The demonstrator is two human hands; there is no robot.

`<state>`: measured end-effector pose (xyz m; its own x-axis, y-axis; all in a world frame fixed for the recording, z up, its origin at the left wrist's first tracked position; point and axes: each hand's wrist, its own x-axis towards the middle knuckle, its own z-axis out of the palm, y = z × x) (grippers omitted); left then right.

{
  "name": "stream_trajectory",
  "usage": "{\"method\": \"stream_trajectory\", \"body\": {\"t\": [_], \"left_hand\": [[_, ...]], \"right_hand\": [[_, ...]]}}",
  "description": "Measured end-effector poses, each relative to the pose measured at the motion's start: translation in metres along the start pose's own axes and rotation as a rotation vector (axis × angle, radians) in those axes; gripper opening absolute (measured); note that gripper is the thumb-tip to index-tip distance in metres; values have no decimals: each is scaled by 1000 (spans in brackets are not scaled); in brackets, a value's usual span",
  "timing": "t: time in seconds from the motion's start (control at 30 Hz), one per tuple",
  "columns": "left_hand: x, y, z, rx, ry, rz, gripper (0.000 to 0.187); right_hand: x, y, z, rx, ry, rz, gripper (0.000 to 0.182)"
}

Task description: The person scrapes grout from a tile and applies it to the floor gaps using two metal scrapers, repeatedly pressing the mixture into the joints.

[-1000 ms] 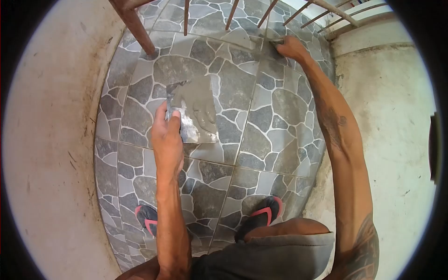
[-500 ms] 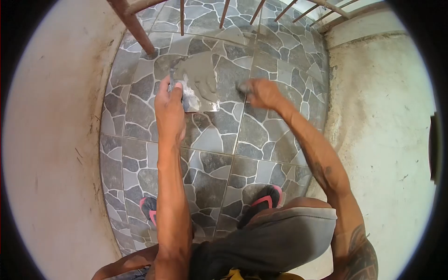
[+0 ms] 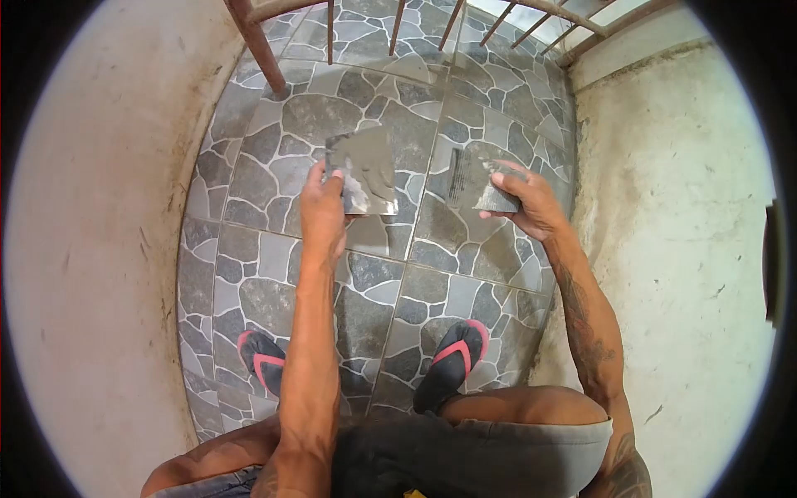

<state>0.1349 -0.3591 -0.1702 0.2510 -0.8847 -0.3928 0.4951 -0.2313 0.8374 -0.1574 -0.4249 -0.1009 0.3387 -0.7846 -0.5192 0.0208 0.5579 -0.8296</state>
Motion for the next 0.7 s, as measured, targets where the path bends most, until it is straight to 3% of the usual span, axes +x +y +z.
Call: {"method": "stream_trajectory", "body": {"t": [0.17, 0.27, 0.3, 0.4, 0.43, 0.53, 0.7], "left_hand": [[-4, -22, 14, -20, -45, -32, 36], [-10, -23, 21, -48, -58, -79, 38], [-9, -25, 19, -52, -78, -85, 39], [-6, -30, 18, -68, -151, -109, 42], [-5, -29, 18, -72, -176, -115, 44], [-4, -24, 17, -18, -228, -114, 46], [2, -29, 13, 12, -298, -123, 46]], "right_hand": [[-13, 3, 3, -12, -54, -103, 53], [-26, -5, 21, -855, 136, -265, 46], [-33, -12, 36, -871, 115, -179, 48], [-18, 2, 28, -1075, -189, -874, 57], [-19, -1, 27, -1161, -254, -900, 66], [-14, -7, 27, -1315, -340, -1040, 68], [-12, -3, 21, -1553, -511, -947, 70]]}}
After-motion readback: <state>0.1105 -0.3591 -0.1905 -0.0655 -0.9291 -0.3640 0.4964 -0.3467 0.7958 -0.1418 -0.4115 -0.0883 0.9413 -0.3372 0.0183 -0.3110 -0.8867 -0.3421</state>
